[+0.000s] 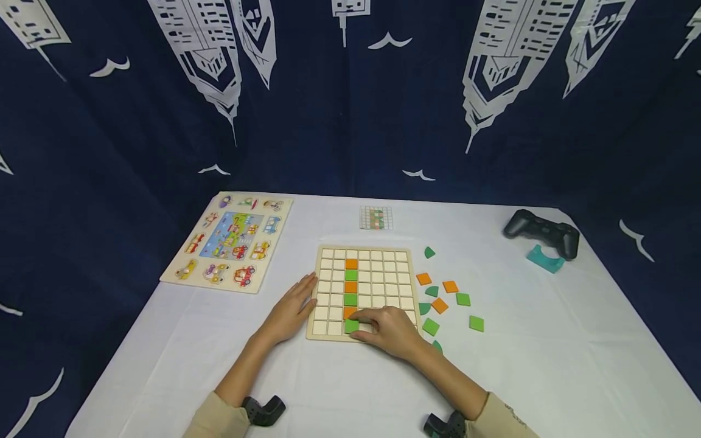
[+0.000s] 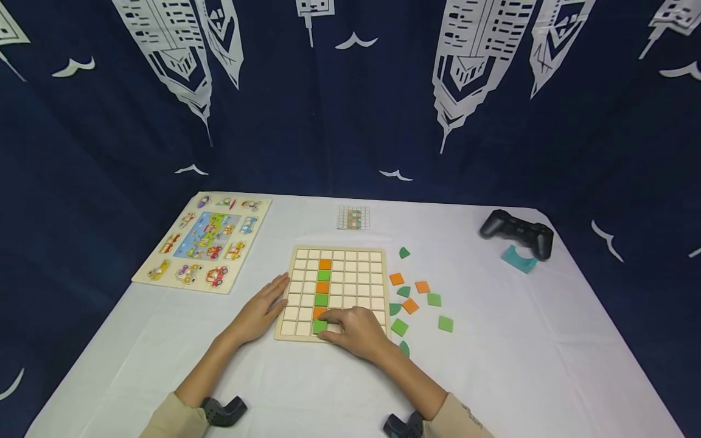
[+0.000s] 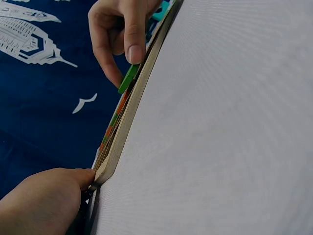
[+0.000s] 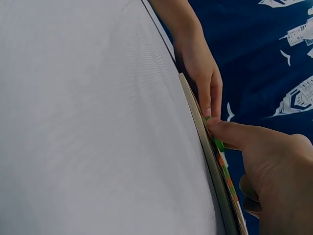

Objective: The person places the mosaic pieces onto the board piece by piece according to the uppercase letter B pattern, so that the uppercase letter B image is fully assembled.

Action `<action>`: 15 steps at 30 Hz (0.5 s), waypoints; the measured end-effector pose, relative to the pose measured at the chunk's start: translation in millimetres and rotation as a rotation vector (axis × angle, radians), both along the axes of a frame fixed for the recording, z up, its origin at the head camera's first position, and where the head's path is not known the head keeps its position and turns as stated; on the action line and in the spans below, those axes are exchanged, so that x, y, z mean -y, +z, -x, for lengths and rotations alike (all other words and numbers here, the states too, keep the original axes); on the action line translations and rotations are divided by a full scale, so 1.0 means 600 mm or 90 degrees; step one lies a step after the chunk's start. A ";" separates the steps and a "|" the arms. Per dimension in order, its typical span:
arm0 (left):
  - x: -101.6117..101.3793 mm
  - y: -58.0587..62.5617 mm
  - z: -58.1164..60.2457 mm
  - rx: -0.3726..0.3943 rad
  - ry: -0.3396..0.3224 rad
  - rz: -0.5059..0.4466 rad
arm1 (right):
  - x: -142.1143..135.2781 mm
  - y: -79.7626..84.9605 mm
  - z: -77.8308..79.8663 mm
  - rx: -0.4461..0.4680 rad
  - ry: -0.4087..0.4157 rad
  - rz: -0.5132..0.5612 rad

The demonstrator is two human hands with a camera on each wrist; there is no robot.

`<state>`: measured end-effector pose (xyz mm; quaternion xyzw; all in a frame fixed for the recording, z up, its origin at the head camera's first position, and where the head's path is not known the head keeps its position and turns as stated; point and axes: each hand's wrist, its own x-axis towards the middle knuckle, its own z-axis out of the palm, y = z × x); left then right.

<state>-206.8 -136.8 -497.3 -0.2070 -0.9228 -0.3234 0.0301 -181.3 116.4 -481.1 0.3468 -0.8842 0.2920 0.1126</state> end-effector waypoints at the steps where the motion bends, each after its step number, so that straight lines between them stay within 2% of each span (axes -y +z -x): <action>1: 0.000 0.001 0.000 0.003 0.001 0.001 | 0.000 0.000 0.001 0.002 0.005 0.000; 10: 0.002 0.001 0.001 0.002 -0.006 0.003 | 0.004 -0.005 0.001 -0.032 0.023 -0.009; 15: 0.002 0.002 0.001 0.009 -0.011 0.002 | 0.004 -0.005 -0.001 -0.025 0.016 -0.019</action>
